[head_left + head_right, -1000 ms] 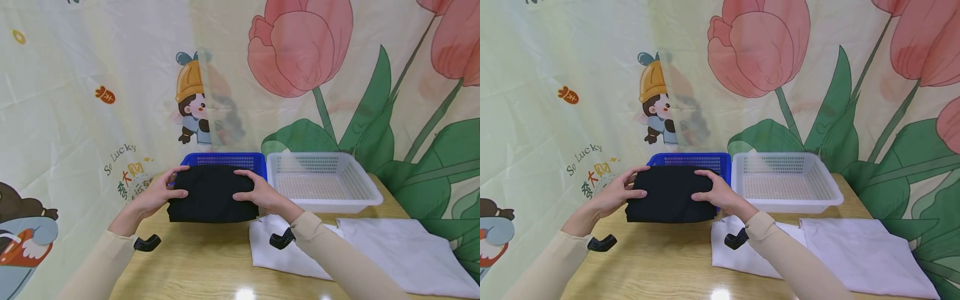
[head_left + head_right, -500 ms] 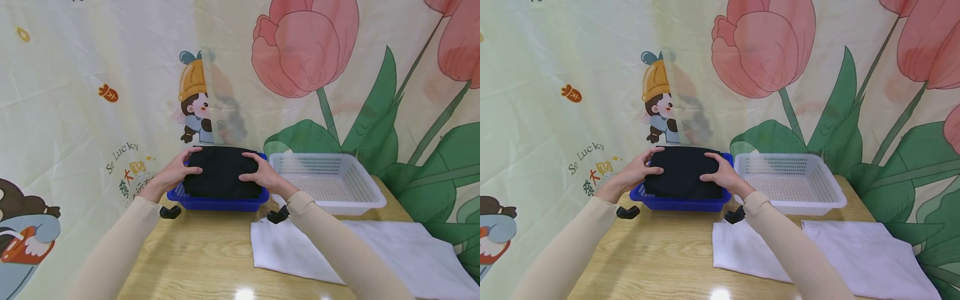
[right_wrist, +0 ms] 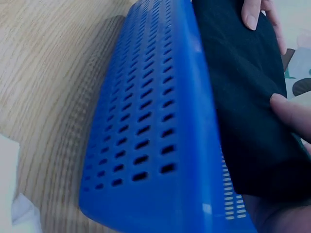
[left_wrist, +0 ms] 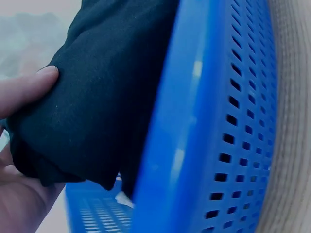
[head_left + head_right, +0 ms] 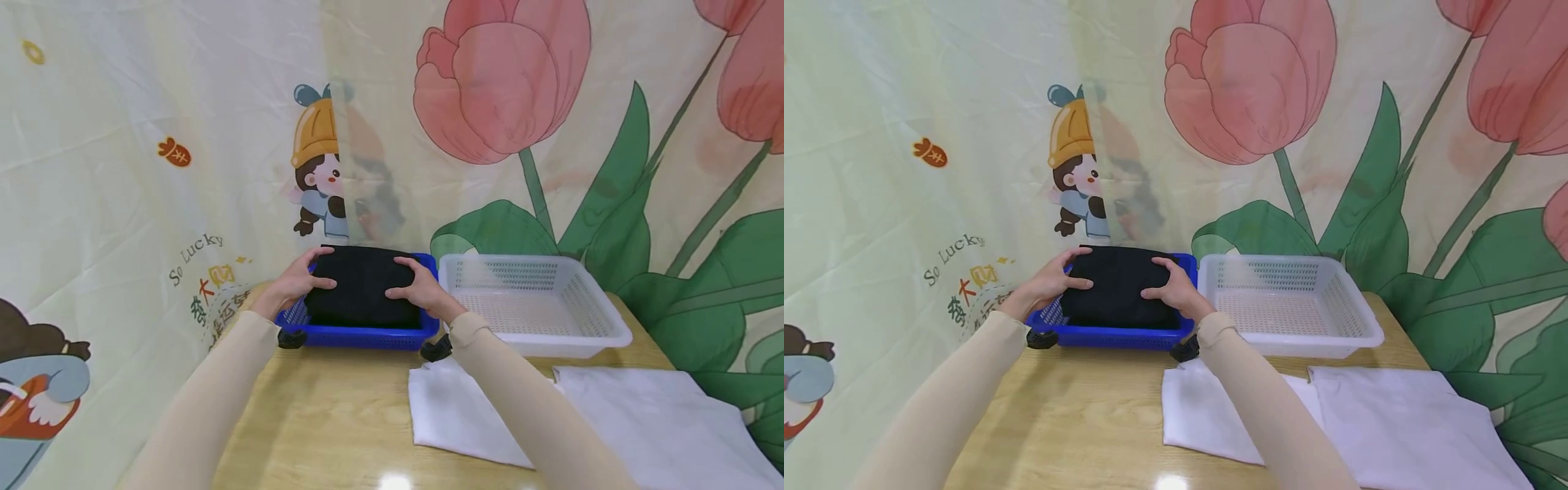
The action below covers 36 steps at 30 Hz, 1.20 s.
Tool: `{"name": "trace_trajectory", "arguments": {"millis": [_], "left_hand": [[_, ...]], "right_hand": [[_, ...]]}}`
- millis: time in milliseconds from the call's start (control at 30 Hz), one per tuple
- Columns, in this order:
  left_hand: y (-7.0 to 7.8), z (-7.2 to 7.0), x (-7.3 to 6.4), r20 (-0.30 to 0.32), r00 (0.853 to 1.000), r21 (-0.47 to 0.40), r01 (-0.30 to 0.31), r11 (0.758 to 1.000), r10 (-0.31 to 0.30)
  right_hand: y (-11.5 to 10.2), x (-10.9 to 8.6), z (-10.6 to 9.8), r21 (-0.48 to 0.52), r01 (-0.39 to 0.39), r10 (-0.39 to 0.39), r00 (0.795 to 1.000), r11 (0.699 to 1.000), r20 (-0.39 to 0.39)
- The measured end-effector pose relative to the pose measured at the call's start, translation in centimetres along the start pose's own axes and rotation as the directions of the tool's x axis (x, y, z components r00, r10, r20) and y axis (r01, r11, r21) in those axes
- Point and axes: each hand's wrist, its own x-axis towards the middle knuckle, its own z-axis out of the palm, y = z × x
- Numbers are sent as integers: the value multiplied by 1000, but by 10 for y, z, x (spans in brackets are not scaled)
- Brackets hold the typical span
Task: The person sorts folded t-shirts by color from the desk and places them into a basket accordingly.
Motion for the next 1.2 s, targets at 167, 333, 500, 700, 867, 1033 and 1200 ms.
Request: {"name": "trace_trajectory", "arguments": {"millis": [167, 333, 500, 700, 867, 1033, 1200], "left_hand": [[-15, 1, -3, -26, 999, 37, 35, 999, -34], [-23, 3, 4, -57, 998, 76, 33, 997, -29], [-27, 1, 13, -110, 994, 120, 34, 992, -21], [-33, -1, 17, -105, 992, 112, 75, 991, -63], [-49, 3, 20, -97, 991, 148, 107, 983, -94], [-63, 8, 25, -93, 990, 175, 119, 977, -103], [-63, 13, 24, -85, 990, 179, 125, 976, -112]], "right_hand": [[9, 2, 14, -28, -32, 32, 999, 999, -19], [12, 8, 21, -38, -45, 43, 997, 998, -59], [13, 20, 25, -51, -63, 59, 995, 997, -74], [23, 33, 33, -94, -107, 98, 991, 990, -94], [30, 31, 35, -90, -138, 127, 985, 986, -115], [36, 31, 34, -110, -170, 152, 976, 979, -154], [43, 38, 34, -154, -226, 196, 962, 962, -189]]}}
